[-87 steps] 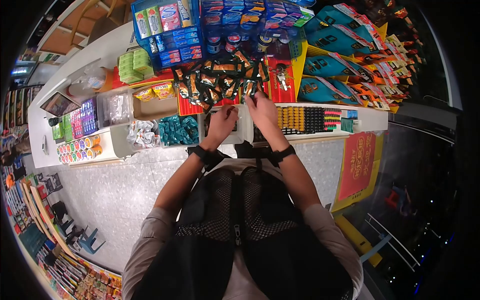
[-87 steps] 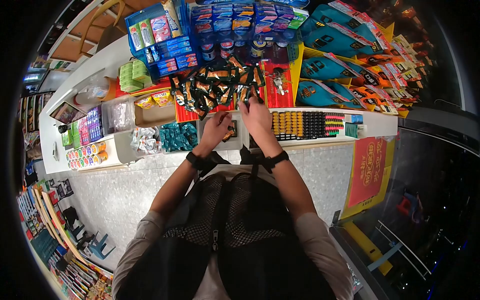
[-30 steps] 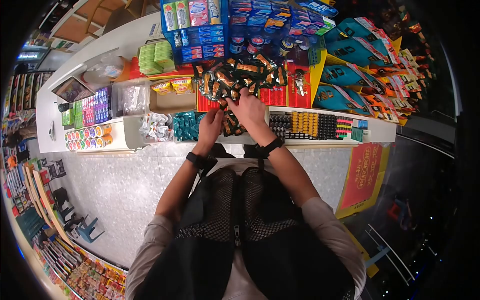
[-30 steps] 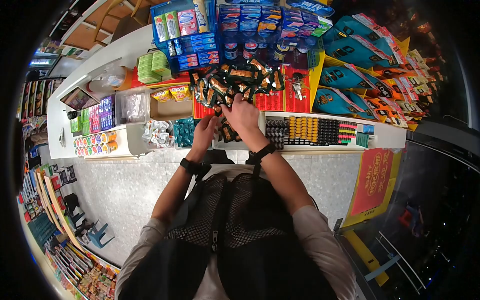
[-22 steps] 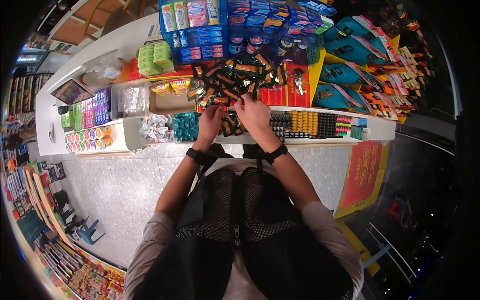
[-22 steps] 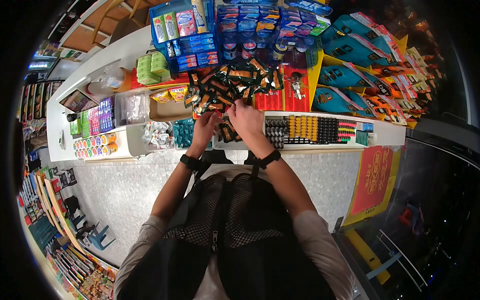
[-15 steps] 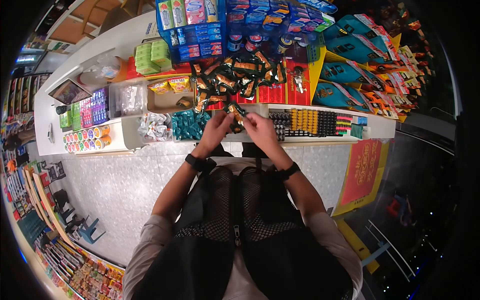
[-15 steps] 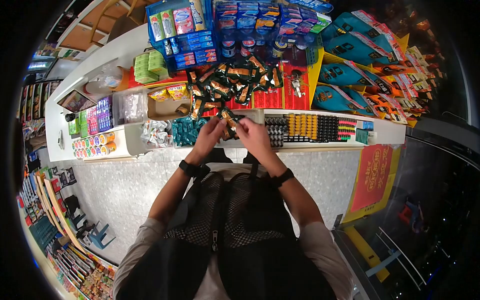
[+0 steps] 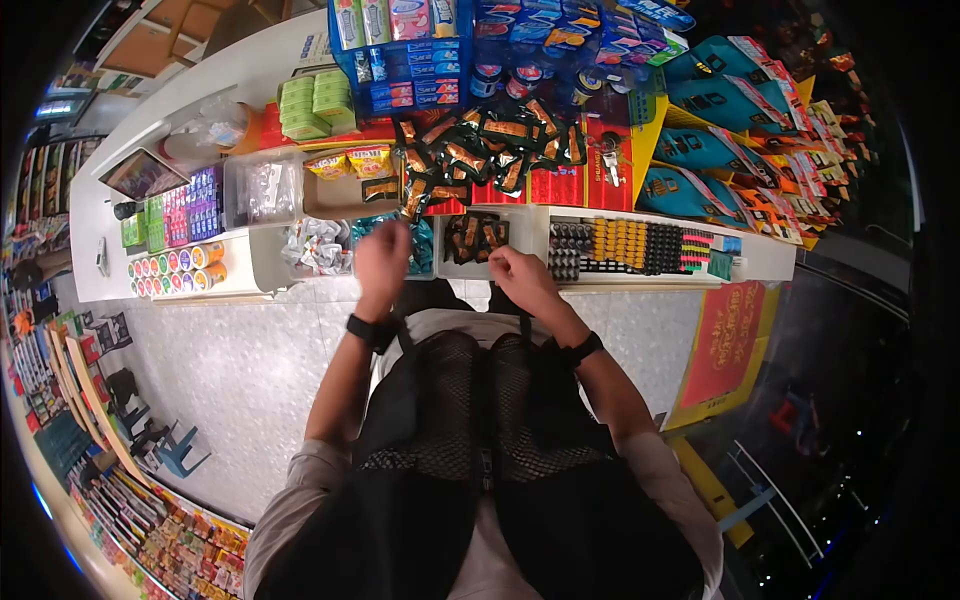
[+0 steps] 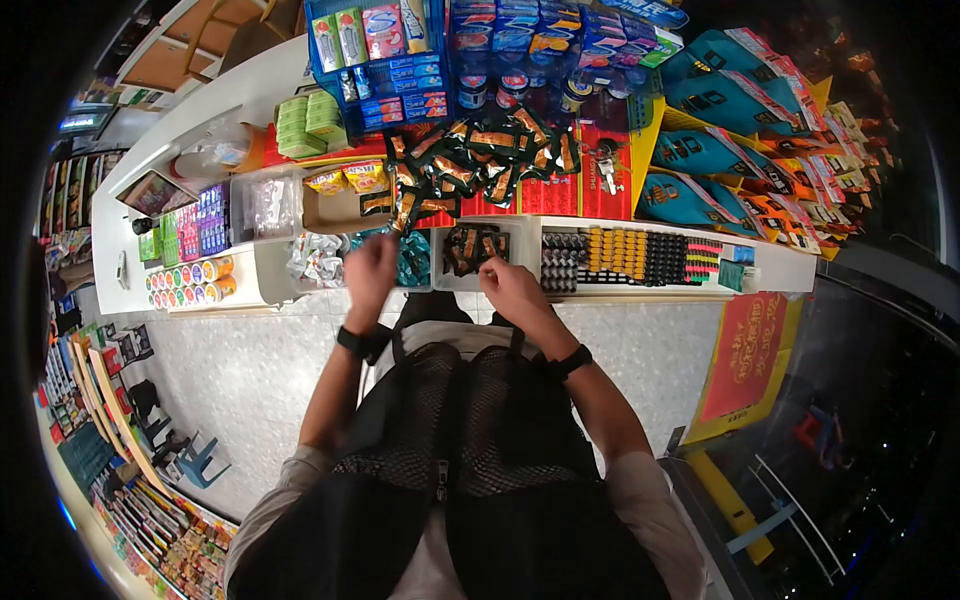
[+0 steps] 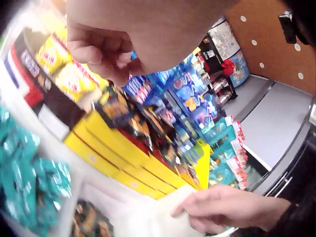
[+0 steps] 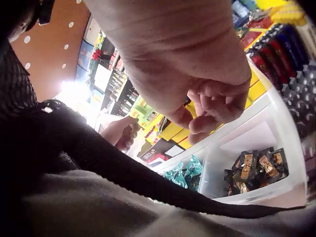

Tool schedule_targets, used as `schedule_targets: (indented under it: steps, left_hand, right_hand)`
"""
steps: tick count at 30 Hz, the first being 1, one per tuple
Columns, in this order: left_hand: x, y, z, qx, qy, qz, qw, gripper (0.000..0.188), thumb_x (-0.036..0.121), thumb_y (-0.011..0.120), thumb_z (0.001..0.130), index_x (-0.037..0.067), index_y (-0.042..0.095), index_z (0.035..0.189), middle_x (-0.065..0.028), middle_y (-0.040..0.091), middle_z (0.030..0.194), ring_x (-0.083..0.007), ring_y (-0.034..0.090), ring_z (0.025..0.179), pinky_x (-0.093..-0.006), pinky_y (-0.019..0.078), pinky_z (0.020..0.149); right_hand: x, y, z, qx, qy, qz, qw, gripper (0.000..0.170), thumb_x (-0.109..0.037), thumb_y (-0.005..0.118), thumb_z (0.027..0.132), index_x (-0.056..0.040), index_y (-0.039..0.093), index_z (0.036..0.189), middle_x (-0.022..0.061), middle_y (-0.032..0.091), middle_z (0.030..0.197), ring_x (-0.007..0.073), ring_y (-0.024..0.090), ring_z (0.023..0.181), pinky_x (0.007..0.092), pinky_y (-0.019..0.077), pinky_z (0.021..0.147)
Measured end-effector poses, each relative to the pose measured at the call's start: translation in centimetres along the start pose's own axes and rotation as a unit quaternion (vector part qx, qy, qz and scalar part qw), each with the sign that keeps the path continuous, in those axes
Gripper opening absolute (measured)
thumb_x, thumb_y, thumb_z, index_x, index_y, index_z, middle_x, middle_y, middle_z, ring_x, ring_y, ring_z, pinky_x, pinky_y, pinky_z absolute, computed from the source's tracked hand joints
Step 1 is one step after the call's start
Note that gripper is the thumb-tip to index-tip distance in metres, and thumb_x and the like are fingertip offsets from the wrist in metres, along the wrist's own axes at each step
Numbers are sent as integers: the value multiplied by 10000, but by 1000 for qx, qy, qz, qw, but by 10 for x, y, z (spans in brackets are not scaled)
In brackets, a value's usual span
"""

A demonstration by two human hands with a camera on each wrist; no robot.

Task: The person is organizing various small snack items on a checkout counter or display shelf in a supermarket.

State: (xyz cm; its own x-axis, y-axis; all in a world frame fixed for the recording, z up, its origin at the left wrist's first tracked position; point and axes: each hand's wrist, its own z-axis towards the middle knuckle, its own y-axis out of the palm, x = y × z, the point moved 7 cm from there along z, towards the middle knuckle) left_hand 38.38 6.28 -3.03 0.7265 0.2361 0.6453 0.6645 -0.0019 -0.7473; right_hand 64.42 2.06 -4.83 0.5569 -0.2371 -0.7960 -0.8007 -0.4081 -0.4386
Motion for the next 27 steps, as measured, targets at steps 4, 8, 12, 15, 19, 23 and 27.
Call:
schedule_targets:
  steps: [4, 8, 12, 15, 19, 23, 27]
  left_hand:
    - [-8, -49, 65, 60, 47, 80, 994, 209, 287, 646, 911, 94, 718, 871, -126, 702, 749, -370, 687, 709, -462, 537, 630]
    - [-25, -2, 109, -79, 190, 261, 943, 203, 293, 723, 824, 98, 701, 876, -133, 711, 801, -353, 696, 758, -463, 556, 670]
    - [-22, 24, 120, -156, 253, 335, 894, 230, 276, 766, 747, 85, 724, 868, -167, 709, 821, -347, 707, 778, -455, 567, 684]
    - [-30, 35, 126, -181, 247, 370, 877, 248, 318, 742, 773, 81, 735, 848, -154, 707, 792, -344, 711, 774, -454, 568, 670]
    - [-3, -22, 116, -99, 186, 350, 913, 325, 380, 673, 855, 72, 725, 767, -156, 698, 733, -336, 701, 719, -445, 555, 627]
    - [31, -90, 56, -81, 88, 125, 985, 220, 292, 691, 844, 79, 745, 826, -143, 707, 761, -318, 703, 703, -413, 534, 612]
    - [49, -15, -8, -296, 85, -71, 949, 189, 231, 693, 835, 57, 747, 884, -133, 697, 719, -243, 702, 655, -379, 511, 599]
  right_hand:
    - [1, 3, -1, 0, 15, 10, 1000, 213, -204, 610, 939, -34, 648, 1062, 176, 718, 871, 349, 697, 765, 404, 534, 676]
    - [-13, -4, -3, 53, 7, 12, 999, 211, -219, 613, 943, -40, 644, 1049, 165, 710, 845, 336, 689, 748, 401, 536, 675]
    - [-9, 4, -5, 84, 9, 35, 996, 205, -230, 615, 946, -47, 640, 1034, 156, 710, 840, 325, 686, 735, 407, 530, 658]
    - [-2, 11, -6, 93, 18, 39, 995, 173, -188, 655, 941, -46, 656, 1041, 102, 717, 834, 217, 670, 683, 335, 518, 637]
    - [-8, 9, -4, 110, 12, 46, 993, 175, -191, 659, 942, -50, 655, 1045, 102, 715, 824, 216, 664, 668, 334, 511, 621]
    - [-21, 12, 1, 78, -10, 82, 994, 268, -297, 641, 950, -52, 645, 1057, 120, 695, 832, 282, 666, 705, 377, 515, 640]
    - [-33, 29, 2, -56, -18, 193, 979, 349, -372, 653, 955, -52, 650, 1096, 98, 681, 852, 245, 647, 708, 349, 492, 635]
